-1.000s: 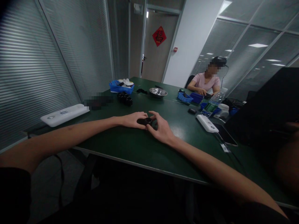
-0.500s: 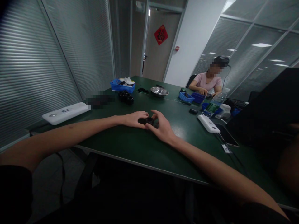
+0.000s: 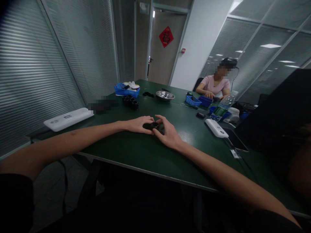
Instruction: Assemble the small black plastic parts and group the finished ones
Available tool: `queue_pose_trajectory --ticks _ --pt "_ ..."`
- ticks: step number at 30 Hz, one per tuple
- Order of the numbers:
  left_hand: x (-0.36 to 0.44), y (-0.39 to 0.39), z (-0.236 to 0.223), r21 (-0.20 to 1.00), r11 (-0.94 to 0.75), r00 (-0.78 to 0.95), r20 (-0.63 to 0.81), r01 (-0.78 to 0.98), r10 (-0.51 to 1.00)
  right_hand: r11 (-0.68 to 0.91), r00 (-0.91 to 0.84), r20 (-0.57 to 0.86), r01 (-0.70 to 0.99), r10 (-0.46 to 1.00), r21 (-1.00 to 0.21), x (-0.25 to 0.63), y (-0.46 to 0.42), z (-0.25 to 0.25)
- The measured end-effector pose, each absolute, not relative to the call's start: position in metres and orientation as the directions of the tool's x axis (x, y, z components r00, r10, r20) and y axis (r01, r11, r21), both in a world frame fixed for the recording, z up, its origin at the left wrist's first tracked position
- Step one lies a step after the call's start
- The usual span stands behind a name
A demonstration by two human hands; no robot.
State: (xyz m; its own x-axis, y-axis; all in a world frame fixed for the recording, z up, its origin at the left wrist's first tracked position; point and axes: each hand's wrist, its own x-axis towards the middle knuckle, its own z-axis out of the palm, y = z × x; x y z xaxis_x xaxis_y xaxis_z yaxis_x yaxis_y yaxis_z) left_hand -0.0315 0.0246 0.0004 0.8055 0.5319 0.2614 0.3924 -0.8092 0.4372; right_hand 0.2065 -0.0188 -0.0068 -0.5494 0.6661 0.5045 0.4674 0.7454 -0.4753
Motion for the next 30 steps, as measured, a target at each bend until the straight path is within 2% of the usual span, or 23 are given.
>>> queue_pose_trajectory --ticks 7,14,20,25,30 --pt "-0.0317 0.0222 0.0022 0.446 -0.804 0.808 0.25 0.393 0.534 0.717 -0.514 0.501 0.507 0.697 -0.479 0.2064 -0.019 -0.0064" --pt "-0.0311 0.0235 0.0011 0.453 -0.803 0.804 0.259 0.388 0.535 0.767 -0.568 0.517 0.433 0.64 -0.474 0.2067 -0.0211 -0.0036" --pt "-0.0316 0.0231 0.0015 0.455 -0.806 0.808 0.26 0.38 0.528 0.725 -0.508 0.517 0.49 0.689 -0.484 0.2062 -0.0177 -0.0074" --pt "-0.0319 0.0257 -0.0009 0.44 -0.807 0.799 0.27 0.394 0.537 0.766 -0.574 0.508 0.444 0.642 -0.466 0.2071 -0.0184 -0.0069" --pt "-0.0317 0.0232 0.0022 0.438 -0.81 0.811 0.254 0.39 0.527 0.73 -0.511 0.521 0.496 0.684 -0.471 0.2059 -0.0181 -0.0073"
